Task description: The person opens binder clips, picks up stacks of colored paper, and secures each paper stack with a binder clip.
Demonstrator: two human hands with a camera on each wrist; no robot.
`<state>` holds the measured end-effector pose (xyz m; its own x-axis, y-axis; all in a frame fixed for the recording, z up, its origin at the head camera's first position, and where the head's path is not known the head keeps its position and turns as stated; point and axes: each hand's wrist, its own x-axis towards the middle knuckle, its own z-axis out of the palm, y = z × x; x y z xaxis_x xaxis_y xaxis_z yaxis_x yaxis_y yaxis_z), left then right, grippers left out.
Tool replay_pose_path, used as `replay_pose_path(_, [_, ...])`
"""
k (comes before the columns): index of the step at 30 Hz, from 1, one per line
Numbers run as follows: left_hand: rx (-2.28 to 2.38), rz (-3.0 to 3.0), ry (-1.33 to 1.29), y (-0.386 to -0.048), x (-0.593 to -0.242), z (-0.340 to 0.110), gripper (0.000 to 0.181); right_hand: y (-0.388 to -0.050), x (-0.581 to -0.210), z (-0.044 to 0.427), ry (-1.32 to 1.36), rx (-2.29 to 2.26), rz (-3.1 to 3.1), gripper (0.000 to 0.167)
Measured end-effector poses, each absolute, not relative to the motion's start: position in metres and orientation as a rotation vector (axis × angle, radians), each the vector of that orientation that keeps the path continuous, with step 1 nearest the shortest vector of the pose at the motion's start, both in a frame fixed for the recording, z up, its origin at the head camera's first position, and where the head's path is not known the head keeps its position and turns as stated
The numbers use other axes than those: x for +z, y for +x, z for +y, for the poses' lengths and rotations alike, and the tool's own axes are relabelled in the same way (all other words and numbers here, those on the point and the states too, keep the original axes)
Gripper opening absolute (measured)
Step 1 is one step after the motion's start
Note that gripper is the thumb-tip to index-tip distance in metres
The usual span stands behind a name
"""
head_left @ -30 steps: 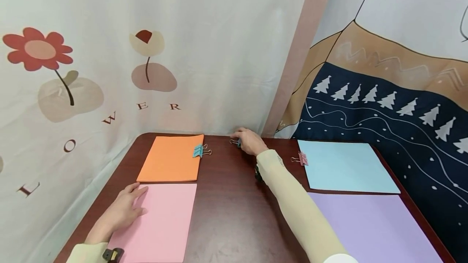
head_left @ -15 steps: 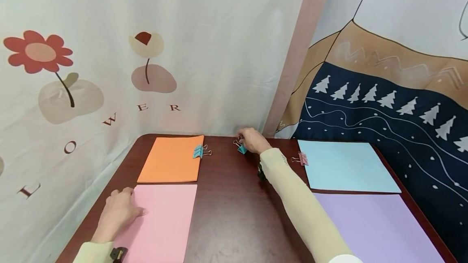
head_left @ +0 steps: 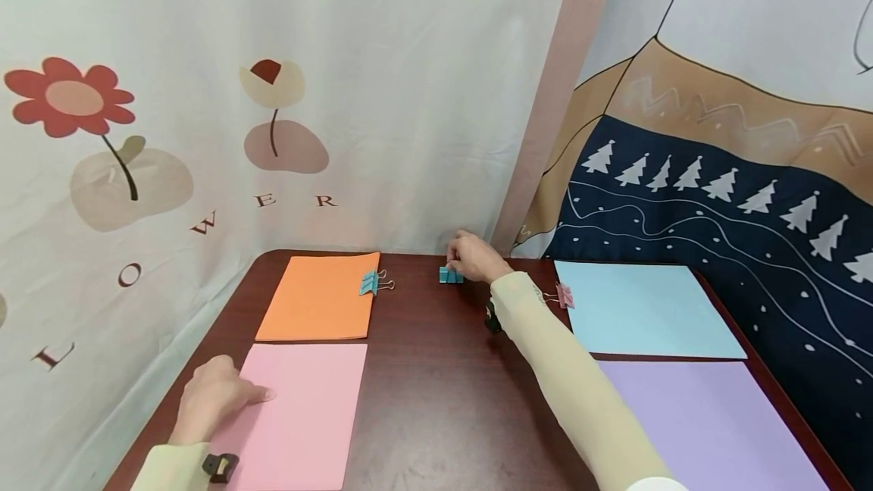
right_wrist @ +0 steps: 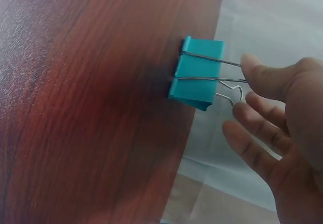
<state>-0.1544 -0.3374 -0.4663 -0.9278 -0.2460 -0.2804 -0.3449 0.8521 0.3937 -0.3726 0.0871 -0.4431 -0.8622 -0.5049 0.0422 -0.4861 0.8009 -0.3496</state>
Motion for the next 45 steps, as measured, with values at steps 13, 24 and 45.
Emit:
replay_pose_path(13, [0.677,2.755,-0.499,-0.157,-0.462,-0.331,0.077,-0.370,-0.445,0.093,-0.764,-0.807,2.787,0.014])
replay_pose_path(24, [0.747,2.722,-0.551,-0.155,-0.462,-0.331,0.072,-0.368,-0.448,0.097,-0.557,-1.060,2.677,0.052])
replay_pose_path(45, [1.002,2.643,-0.629,-0.152,-0.471,-0.333,0.083,-0.359,-0.453,0.102,-0.381,-1.289,2.642,0.052])
